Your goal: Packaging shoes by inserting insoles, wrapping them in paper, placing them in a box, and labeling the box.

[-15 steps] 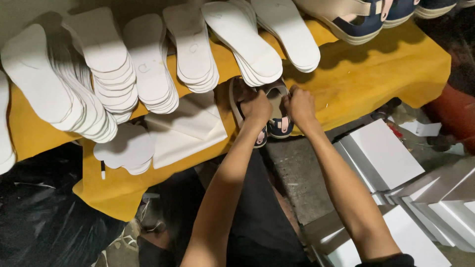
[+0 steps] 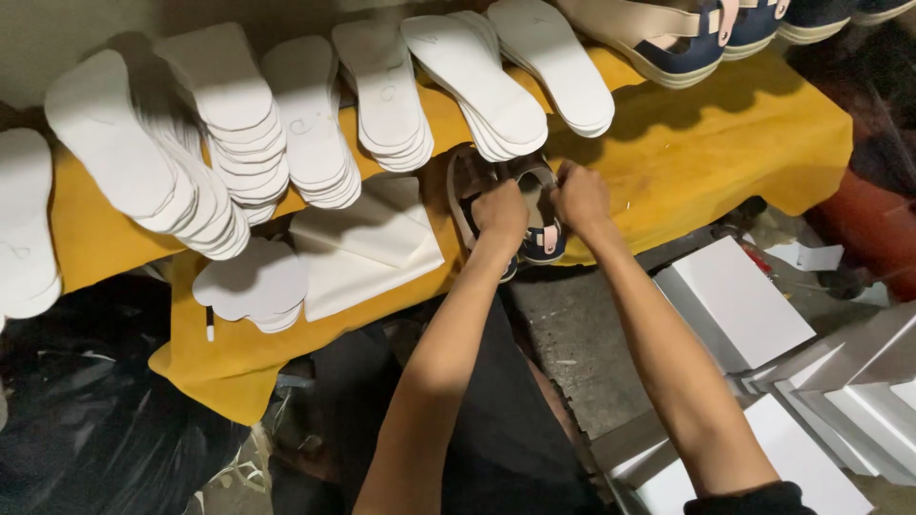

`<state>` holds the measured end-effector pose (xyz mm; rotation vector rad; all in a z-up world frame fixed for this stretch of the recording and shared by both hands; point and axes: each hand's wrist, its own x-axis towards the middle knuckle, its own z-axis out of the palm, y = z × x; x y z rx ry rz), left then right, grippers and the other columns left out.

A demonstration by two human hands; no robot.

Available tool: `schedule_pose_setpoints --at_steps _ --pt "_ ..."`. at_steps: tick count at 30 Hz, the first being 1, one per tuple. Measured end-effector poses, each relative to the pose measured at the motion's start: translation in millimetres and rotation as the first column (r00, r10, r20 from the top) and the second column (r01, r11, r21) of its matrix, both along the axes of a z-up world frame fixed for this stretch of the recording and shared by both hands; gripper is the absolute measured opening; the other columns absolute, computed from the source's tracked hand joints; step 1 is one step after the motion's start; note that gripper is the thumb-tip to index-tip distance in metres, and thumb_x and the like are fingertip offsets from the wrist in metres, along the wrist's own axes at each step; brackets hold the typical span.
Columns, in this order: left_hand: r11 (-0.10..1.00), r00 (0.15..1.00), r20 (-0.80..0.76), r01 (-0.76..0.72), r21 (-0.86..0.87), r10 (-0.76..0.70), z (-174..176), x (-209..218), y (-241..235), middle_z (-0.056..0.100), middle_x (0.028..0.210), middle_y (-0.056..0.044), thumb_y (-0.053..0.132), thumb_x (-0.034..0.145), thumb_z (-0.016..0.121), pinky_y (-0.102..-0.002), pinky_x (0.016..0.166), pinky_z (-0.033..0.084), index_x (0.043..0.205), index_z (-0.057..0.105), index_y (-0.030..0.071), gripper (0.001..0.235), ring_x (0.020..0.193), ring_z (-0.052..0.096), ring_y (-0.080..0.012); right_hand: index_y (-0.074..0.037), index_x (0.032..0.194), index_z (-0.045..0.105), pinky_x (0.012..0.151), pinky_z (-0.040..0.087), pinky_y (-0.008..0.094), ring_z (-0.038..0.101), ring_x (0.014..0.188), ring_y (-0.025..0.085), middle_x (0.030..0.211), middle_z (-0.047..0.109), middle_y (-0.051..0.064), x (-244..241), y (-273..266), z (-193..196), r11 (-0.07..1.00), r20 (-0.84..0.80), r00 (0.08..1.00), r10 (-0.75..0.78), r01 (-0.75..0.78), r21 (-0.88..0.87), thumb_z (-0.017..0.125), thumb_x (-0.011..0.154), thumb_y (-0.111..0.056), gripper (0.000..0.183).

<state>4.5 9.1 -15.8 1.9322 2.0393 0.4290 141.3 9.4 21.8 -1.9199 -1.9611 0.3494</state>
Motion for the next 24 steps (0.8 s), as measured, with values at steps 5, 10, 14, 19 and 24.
schedule_pose_setpoints --at_steps 5,10,14,19,24 --pt "0.968 0.993 -0.104 0.082 0.235 -0.058 27 6 -25 0.079 0.089 -0.018 -0.001 0.092 0.054 -0.051 0.074 0.062 0.133 0.062 0.000 0.042 0.085 0.079 -0.0315 -0.009 0.127 0.070 0.085 0.058 0.058 0.073 0.101 0.044 0.110 0.076 0.022 5 15 -6 0.992 -0.081 0.991 0.107 -0.101 0.075 0.066 0.097 -0.011 0.031" --pt "0.996 0.958 0.286 -0.006 0.092 -0.021 46 -10 -8 0.074 0.096 -0.027 -0.005 0.088 0.067 -0.055 0.069 0.063 0.120 0.062 -0.009 0.033 0.092 0.075 -0.0447 -0.002 0.114 0.077 0.076 0.061 0.055 0.074 0.091 0.045 0.098 0.076 0.024 35 76 -106 0.968 0.026 0.985 0.170 -0.172 0.184 0.070 0.092 -0.008 0.024" --pt "0.997 0.944 0.330 -0.022 0.077 -0.004 42 -8 -9 0.073 0.093 -0.026 -0.004 0.086 0.068 -0.057 0.069 0.063 0.113 0.065 -0.008 0.027 0.092 0.075 -0.0456 0.002 0.105 0.078 0.068 0.061 0.052 0.073 0.082 0.046 0.094 0.075 0.025 15 34 -36 0.904 0.108 0.953 0.284 -0.303 0.301 0.075 0.090 -0.008 0.018" --pt "0.957 0.958 0.288 -0.067 0.281 -0.018 23 2 -3 0.071 0.075 -0.020 -0.001 0.089 0.066 -0.055 0.062 0.062 0.089 0.070 -0.001 0.004 0.075 0.075 -0.0423 0.008 0.127 0.067 0.081 0.061 0.050 0.074 0.094 0.042 0.111 0.075 0.023 42 68 -89 0.882 0.261 0.924 0.279 -0.354 0.310 0.068 0.090 -0.004 0.040" --pt "0.870 0.955 0.266 -0.241 0.430 0.133 -31 13 52 0.071 0.065 -0.016 0.008 0.090 0.063 -0.050 0.058 0.061 0.070 0.072 0.006 0.021 0.069 0.076 -0.0374 0.004 0.117 0.074 0.076 0.062 0.048 0.074 0.092 0.042 0.105 0.076 0.022 14 24 -9 0.891 0.108 0.932 0.347 -0.363 0.272 0.075 0.093 -0.007 0.026"
